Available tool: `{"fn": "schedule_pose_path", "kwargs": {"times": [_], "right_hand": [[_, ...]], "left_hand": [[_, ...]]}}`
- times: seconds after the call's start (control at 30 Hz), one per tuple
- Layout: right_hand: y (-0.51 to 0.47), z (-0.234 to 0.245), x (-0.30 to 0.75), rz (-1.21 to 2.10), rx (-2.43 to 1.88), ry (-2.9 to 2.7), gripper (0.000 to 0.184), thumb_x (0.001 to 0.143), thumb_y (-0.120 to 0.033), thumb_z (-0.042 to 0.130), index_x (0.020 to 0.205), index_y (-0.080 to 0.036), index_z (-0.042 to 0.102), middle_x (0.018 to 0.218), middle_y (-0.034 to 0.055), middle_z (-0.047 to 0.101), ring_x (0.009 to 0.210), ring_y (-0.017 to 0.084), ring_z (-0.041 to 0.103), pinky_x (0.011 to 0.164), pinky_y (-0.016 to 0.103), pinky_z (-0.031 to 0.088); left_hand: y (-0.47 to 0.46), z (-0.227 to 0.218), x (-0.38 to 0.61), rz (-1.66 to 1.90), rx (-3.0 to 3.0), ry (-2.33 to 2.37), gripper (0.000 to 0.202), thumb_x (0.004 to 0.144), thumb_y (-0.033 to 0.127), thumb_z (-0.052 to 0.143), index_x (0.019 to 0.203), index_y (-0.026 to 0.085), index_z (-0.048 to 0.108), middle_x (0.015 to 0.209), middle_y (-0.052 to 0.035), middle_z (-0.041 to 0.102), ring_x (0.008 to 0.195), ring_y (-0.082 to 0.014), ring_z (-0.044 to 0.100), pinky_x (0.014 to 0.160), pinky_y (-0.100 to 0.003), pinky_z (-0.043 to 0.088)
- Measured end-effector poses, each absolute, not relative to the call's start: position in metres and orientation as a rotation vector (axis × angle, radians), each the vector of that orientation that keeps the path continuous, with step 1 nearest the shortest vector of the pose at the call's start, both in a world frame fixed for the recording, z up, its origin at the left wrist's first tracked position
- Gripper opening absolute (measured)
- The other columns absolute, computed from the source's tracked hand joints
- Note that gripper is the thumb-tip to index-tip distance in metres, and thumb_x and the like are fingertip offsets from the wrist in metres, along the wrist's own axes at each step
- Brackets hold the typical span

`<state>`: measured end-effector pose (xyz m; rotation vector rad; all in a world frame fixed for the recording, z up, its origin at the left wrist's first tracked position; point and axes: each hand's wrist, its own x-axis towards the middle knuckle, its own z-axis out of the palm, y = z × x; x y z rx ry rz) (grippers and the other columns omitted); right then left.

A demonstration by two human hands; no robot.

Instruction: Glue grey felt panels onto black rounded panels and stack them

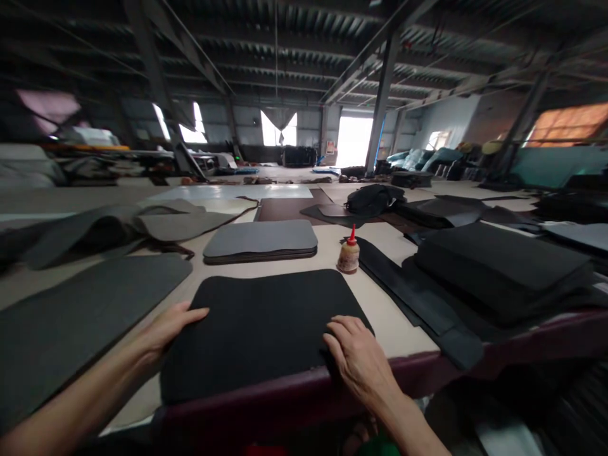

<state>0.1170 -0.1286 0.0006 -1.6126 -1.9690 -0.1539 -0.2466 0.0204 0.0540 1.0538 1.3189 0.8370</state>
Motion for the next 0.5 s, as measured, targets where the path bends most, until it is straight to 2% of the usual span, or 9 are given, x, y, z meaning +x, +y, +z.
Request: {"fn": "schedule_pose_path", "kwargs": {"times": [0.13,0.2,0.4,0.5], "right_hand": [[-0.113,-0.024,0.125,-0.295,-1.758,-2.027,0.039,0.102,-0.039,0.051,0.132,-0.018,0.064,0.141,0.012,0.057,0.126,0.032,0.053,0.105,0.054,0.049],[-0.11,-0.027,0.12,-0.324,-1.813,-2.032,0.042,0.101,-0.042,0.053,0.136,-0.021,0.062,0.144,0.0102,0.054,0.129,0.033,0.051,0.103,0.056,0.049],[-0.11,-0.013,0.101,-0.286,-1.899,-2.027,0.042,0.101,-0.043,0.053,0.137,-0.023,0.061,0.145,0.0098,0.054,0.129,0.035,0.049,0.101,0.056,0.048],[-0.109,-0.011,0.1,-0.204,-1.908,-2.002,0.043,0.1,-0.045,0.052,0.137,-0.023,0.061,0.145,0.0097,0.053,0.13,0.036,0.047,0.102,0.059,0.046]], "left_hand": [[0.027,0.05,-0.261,0.848,1.173,1.299,0.066,0.054,0.039,0.087,0.107,0.009,0.062,0.094,-0.0171,0.07,0.079,-0.0345,0.07,0.059,-0.033,0.061],[0.031,0.045,-0.265,0.872,1.24,1.3,0.071,0.05,0.043,0.087,0.107,0.009,0.061,0.093,-0.0151,0.07,0.08,-0.0335,0.07,0.062,-0.032,0.06],[0.053,0.03,-0.273,0.932,1.487,1.481,0.055,0.056,0.041,0.076,0.102,0.014,0.063,0.09,-0.0095,0.07,0.082,-0.0316,0.069,0.061,-0.029,0.055],[0.062,0.03,-0.275,0.97,1.631,1.641,0.054,0.062,0.039,0.072,0.108,0.013,0.063,0.093,-0.0101,0.069,0.087,-0.0334,0.067,0.074,-0.036,0.056]]}}
